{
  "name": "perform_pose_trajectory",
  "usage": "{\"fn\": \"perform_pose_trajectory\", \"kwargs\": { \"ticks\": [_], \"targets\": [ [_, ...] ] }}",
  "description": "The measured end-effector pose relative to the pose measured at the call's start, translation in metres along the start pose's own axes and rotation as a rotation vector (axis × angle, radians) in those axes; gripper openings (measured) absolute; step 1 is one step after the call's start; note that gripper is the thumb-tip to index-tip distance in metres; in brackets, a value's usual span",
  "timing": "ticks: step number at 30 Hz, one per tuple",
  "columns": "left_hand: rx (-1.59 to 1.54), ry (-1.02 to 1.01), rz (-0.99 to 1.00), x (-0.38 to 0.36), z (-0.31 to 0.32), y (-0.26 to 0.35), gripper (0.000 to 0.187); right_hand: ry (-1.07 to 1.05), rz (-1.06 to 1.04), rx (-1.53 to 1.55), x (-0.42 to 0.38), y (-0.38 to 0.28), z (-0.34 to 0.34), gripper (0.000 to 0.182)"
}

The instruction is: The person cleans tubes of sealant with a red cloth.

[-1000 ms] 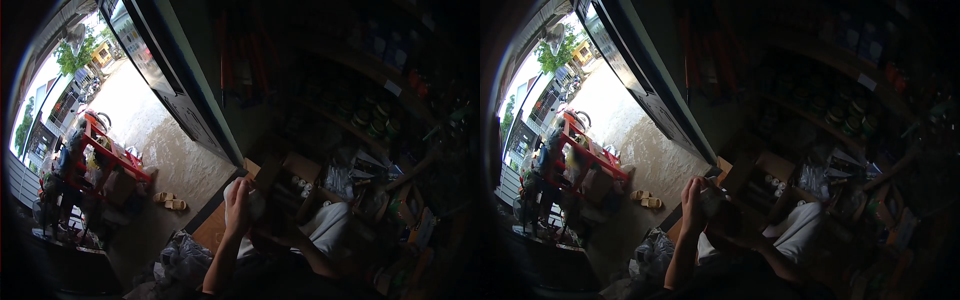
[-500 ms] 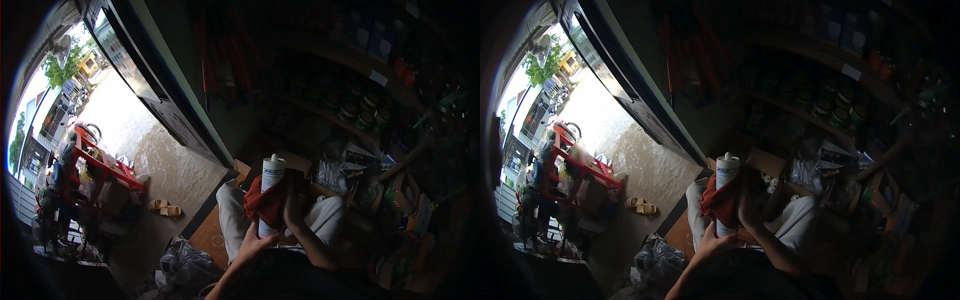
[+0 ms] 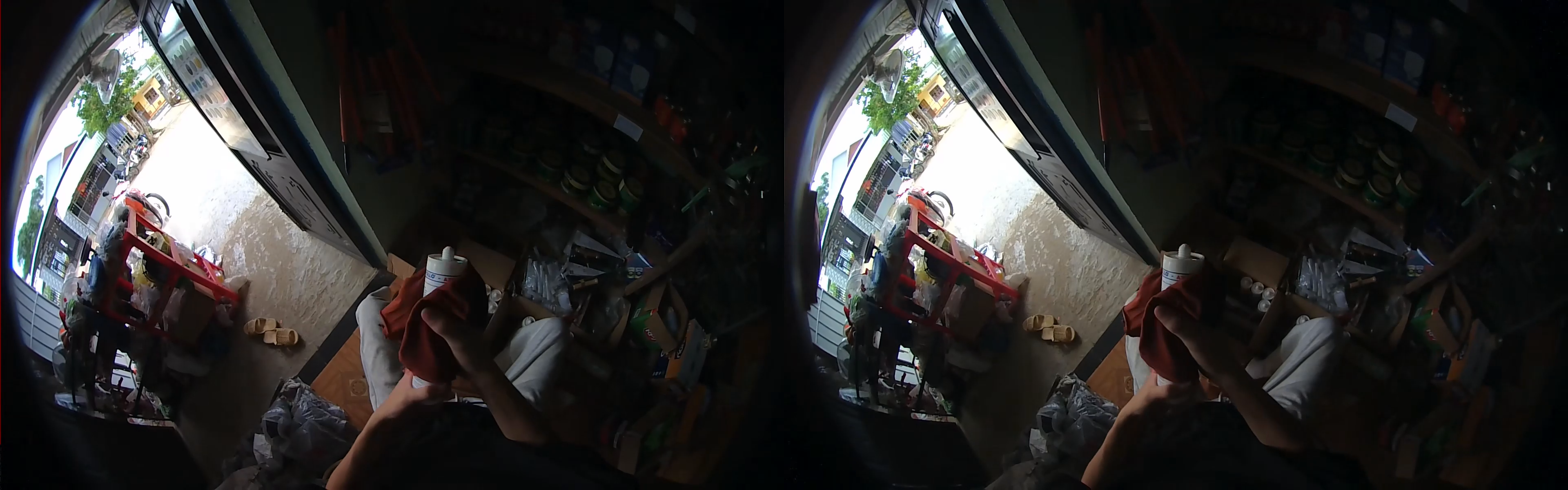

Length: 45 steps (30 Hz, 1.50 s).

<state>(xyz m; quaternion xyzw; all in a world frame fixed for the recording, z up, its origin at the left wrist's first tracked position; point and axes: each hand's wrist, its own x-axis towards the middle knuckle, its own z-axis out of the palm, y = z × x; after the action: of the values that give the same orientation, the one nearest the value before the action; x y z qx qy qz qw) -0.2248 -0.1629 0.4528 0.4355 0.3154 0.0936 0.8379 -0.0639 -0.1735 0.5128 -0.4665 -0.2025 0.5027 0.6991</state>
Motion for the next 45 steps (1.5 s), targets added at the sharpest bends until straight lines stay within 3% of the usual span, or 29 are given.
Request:
{"fn": "perform_pose_trajectory", "kwargs": {
  "ticks": [1,3,4,7,8,9,12,15,16,17,19,20,23,24,26,27,28,29,31,32,35,38,40,42,44,45],
  "targets": [
    [0.130,0.089,0.026,0.000,0.006,0.014,0.076,0.033,-0.024,-0.046,-0.003,0.002,-0.002,0.053],
    [0.331,0.116,0.202,0.000,0.013,0.025,0.069,0.100,-0.069,-0.138,-0.005,0.003,-0.006,0.052],
    [0.382,0.158,0.252,0.001,0.015,0.018,0.063,0.120,0.062,-0.199,-0.005,-0.002,-0.007,0.055],
    [0.629,0.375,0.364,-0.001,0.009,0.000,0.059,0.271,-0.347,-0.486,-0.015,0.000,0.001,0.054],
    [0.715,0.415,0.343,-0.010,0.013,0.012,0.060,0.379,-0.368,-0.526,-0.015,0.006,0.001,0.049],
    [0.803,0.452,0.319,-0.016,0.013,0.019,0.060,0.350,-0.372,-0.459,-0.016,0.006,0.001,0.048],
    [1.117,0.703,0.562,-0.016,-0.012,0.011,0.049,0.262,-0.395,-0.267,-0.017,-0.002,-0.013,0.043],
    [1.334,0.888,0.817,-0.023,-0.045,0.014,0.042,0.093,-0.304,-0.617,-0.013,-0.014,-0.036,0.059],
    [1.396,0.942,0.890,-0.028,-0.054,0.022,0.039,-0.088,-0.295,-0.663,-0.017,-0.023,-0.032,0.051],
    [1.463,0.992,0.964,-0.032,-0.062,0.031,0.037,-0.088,-0.255,-0.559,-0.018,-0.018,-0.026,0.048],
    [1.507,0.931,1.082,-0.034,-0.069,0.048,0.038,-0.095,-0.169,-0.366,-0.025,-0.006,-0.018,0.043],
    [1.525,0.900,1.140,-0.035,-0.070,0.052,0.039,-0.145,0.029,-0.228,-0.025,0.005,-0.024,0.043],
    [1.552,0.840,1.116,-0.044,-0.067,0.064,0.032,-0.178,0.040,-0.228,-0.035,0.014,-0.023,0.045],
    [1.597,0.834,1.155,-0.045,-0.067,0.071,0.032,-0.272,-0.006,-0.175,-0.043,0.014,-0.019,0.053],
    [1.689,0.815,1.234,-0.043,-0.066,0.094,0.033,-0.473,-0.012,-0.378,-0.047,0.018,-0.020,0.059],
    [1.765,0.702,1.169,-0.045,-0.058,0.111,0.032,-0.571,-0.015,-0.483,-0.051,0.021,-0.024,0.063],
    [1.785,0.578,1.150,-0.040,-0.054,0.120,0.035,-0.557,0.165,-0.425,-0.059,0.035,-0.033,0.070],
    [1.800,0.454,1.134,-0.035,-0.050,0.125,0.038,-0.550,0.177,-0.439,-0.061,0.040,-0.034,0.075],
    [1.675,0.373,1.051,-0.026,-0.036,0.128,0.047,-0.528,0.198,-0.466,-0.062,0.042,-0.036,0.084],
    [1.612,0.329,1.005,-0.022,-0.031,0.129,0.051,-0.438,0.443,-0.327,-0.063,0.038,-0.040,0.090],
    [1.078,0.164,0.802,-0.014,-0.026,0.128,0.069,-0.508,0.290,-0.214,-0.063,0.035,-0.049,0.091],
    [0.509,0.001,0.864,0.008,-0.048,0.118,0.050,-0.536,0.255,-0.298,-0.067,0.005,-0.043,0.066],
    [0.220,-0.072,0.859,0.017,-0.041,0.114,0.057,-0.600,-0.170,-0.677,-0.063,0.029,-0.057,0.060],
    [0.299,-0.022,0.814,0.024,-0.027,0.114,0.057,-0.607,-0.243,-0.698,-0.058,0.035,-0.060,0.056],
    [0.441,0.045,0.864,0.024,-0.010,0.119,0.056,-0.557,0.057,-0.364,-0.058,0.032,-0.052,0.054],
    [0.533,0.022,0.880,0.023,-0.003,0.121,0.056,-0.559,-0.039,-0.471,-0.053,0.025,-0.051,0.055]
  ]
}}
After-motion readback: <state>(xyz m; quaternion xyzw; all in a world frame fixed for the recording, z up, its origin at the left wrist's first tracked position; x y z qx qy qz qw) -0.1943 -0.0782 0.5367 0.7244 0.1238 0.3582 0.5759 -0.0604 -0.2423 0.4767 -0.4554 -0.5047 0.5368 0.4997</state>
